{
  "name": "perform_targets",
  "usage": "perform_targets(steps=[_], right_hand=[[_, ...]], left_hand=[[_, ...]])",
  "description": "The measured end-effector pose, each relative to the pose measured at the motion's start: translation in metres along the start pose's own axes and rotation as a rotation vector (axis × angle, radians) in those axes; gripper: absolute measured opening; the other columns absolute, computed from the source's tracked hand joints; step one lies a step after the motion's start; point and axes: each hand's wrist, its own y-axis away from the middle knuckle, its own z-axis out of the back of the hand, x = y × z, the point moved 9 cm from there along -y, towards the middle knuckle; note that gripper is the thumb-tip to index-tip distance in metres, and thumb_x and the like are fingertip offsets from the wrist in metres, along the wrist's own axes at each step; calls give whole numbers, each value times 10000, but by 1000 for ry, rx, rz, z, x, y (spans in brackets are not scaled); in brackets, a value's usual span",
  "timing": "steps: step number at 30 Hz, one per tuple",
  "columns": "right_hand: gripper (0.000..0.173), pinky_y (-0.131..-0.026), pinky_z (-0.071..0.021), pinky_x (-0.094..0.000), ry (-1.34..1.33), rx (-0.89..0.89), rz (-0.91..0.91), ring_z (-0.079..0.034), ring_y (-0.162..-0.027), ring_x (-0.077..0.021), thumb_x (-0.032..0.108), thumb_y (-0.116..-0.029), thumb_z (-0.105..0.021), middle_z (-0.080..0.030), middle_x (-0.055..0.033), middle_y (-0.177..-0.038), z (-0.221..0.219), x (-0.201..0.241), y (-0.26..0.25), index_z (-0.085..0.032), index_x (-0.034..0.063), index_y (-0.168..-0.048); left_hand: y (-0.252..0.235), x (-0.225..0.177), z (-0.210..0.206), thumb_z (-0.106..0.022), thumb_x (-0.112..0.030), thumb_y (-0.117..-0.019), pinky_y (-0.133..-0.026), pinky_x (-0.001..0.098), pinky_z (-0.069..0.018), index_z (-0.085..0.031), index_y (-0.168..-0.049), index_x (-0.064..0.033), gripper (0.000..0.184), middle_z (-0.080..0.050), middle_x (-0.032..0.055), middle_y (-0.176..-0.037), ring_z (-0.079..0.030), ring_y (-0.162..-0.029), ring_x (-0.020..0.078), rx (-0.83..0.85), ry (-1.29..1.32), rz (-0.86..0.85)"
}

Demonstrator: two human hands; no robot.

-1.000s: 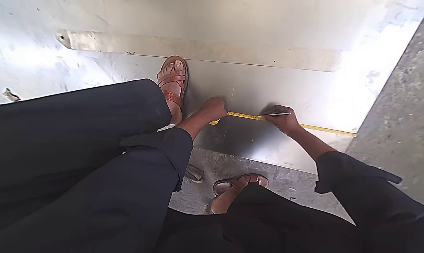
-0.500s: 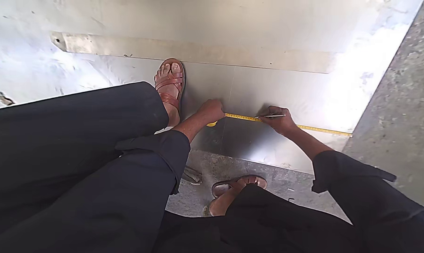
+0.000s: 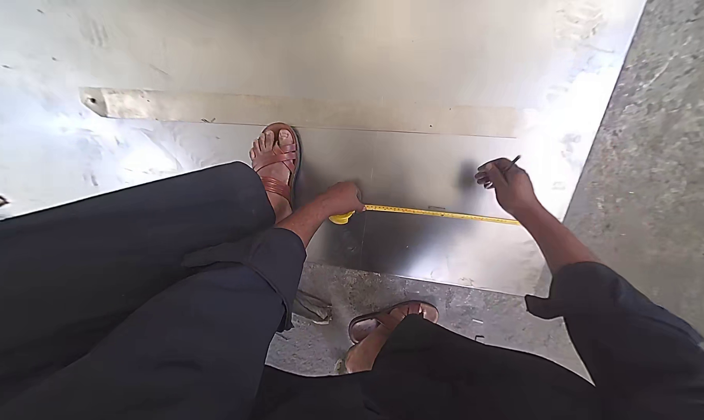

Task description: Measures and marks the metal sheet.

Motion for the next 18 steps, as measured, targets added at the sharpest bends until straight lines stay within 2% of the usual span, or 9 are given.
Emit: perform_targets(steps=[2, 3, 4, 6, 8, 10, 13, 15, 18], right_hand=[[315, -986, -521, -548, 232, 176, 115, -682, -1103, -341, 145, -1103, -437, -704, -195, -1172, -37, 2, 11, -677, 17, -1261], [267, -999, -510, -568, 339, 274, 186, -660, -1137, -377, 105, -1068, -509, -691, -206, -1186, -53, 4, 22, -699, 16, -1233], [219, -973, -523, -568, 435, 366, 222, -658, -1128, -379, 140, -1041, -587, -682, -194, -1172, -66, 4, 31, -717, 26, -1176], [315, -978, -526, -557, 570, 558, 147, -652, -1161, -345, 342, -1019, -656, -674, -155, -1219, -82, -3, 47, -731, 79, -1177], [397, -982, -496, -625, 688, 705, -15, -648, -1176, -406, 409, -1016, -640, -692, -207, -1205, -77, -12, 56, -713, 46, -1160], [442, -937, -484, -664, 691, 757, -140, -661, -1103, -447, 439, -1012, -637, -702, -248, -1097, -56, -20, 54, -707, 8, -1084], [400, -853, -497, -579, 505, 731, -88, -690, -897, -312, 442, -979, -691, -737, -137, -908, -45, 3, 46, -755, 47, -967], [397, -819, -502, -537, 400, 751, -26, -678, -834, -263, 425, -966, -711, -724, -114, -860, -61, 39, 46, -745, 32, -925], [409, -718, -468, -452, 266, 748, 36, -604, -723, -187, 433, -945, -737, -666, -75, -778, -84, 79, 34, -720, 30, -878]], left_hand=[[7, -2, -4, -669, -257, -1021, -832, 454, -548, -752, -1039, -20, 251, -729, 120, -894, -680, -816, 227, 87, 73, -30], [9, -3, -8, -680, -233, -1015, -794, 394, -559, -747, -1039, -19, 225, -725, 102, -872, -671, -766, 183, 115, 138, -47], [9, -4, -8, -693, -217, -1007, -765, 357, -562, -746, -1043, -14, 213, -724, 96, -860, -664, -737, 160, 125, 200, -62], [13, -6, -4, -701, -211, -999, -730, 306, -557, -749, -1031, -18, 201, -721, 79, -836, -653, -708, 126, 135, 266, -84], [21, -12, 3, -691, -220, -1006, -713, 273, -532, -750, -1027, -32, 198, -702, 46, -809, -621, -686, 92, 156, 249, -93], [25, -30, 13, -664, -250, -1022, -699, 250, -510, -731, -1041, -41, 220, -676, 19, -808, -588, -675, 59, 172, 218, -116], [29, -77, 17, -609, -332, -1053, -738, 286, -502, -721, -1112, -46, 313, -676, 36, -880, -572, -718, 75, 199, 159, -204], [34, -115, 12, -567, -348, -1072, -763, 324, -501, -710, -1144, -38, 349, -673, 59, -924, -570, -746, 100, 227, 99, -280], [36, -153, 10, -562, -334, -1076, -761, 366, -520, -709, -1108, -12, 356, -685, 90, -918, -597, -743, 140, 229, 14, -380]])
